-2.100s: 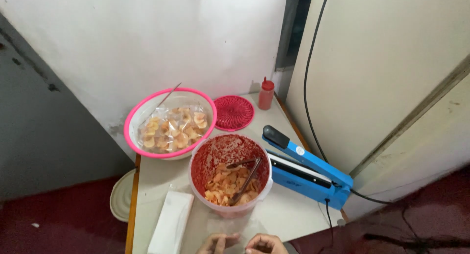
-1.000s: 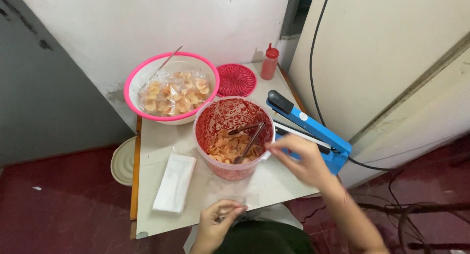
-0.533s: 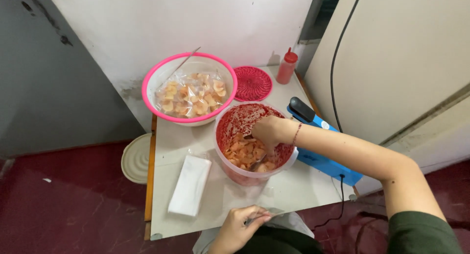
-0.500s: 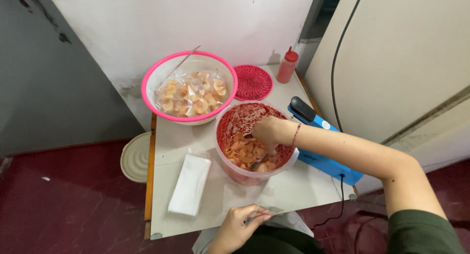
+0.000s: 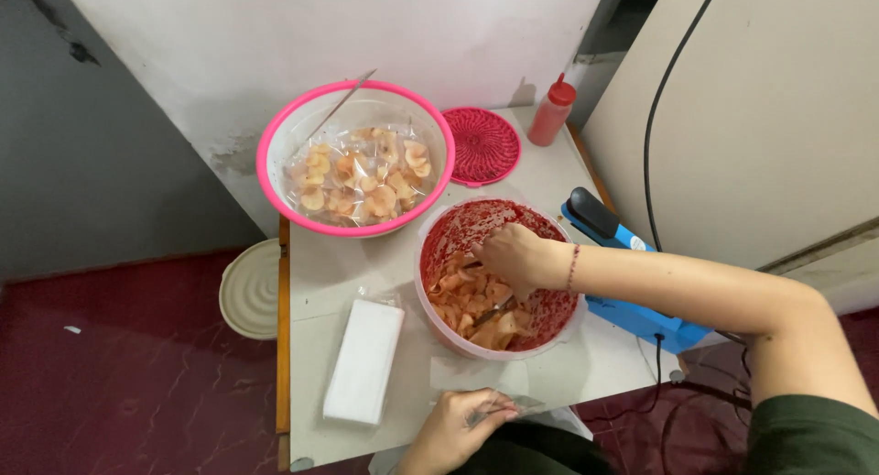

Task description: Manually filling small plastic bags with fried chips and sealing them using a heat sealer.

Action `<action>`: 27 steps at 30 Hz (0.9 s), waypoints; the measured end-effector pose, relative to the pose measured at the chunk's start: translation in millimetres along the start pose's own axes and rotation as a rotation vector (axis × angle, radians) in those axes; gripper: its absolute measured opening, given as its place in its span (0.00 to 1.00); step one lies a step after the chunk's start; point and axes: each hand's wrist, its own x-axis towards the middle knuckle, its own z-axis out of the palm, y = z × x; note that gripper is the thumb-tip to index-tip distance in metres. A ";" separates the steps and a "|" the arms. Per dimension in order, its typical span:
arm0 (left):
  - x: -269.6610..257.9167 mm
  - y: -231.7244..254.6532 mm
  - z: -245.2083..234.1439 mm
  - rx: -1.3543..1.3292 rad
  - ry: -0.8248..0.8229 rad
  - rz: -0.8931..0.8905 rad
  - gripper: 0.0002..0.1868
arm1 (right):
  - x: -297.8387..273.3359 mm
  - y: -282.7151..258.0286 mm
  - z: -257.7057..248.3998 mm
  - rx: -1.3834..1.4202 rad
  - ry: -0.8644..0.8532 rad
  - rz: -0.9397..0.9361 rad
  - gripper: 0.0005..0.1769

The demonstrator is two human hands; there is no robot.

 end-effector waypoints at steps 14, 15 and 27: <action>9.5 -12.6 -11.6 -0.115 -0.056 -0.106 0.06 | -14.2 -11.9 -12.2 -0.253 0.362 0.048 0.04; 9.1 -14.2 -11.8 -0.107 -0.057 -0.100 0.06 | -12.4 -15.3 -11.5 -0.301 0.337 0.035 0.04; 7.1 -34.0 -10.6 -0.097 -0.064 -0.240 0.08 | -0.5 -23.2 -12.3 -0.402 0.402 0.047 0.09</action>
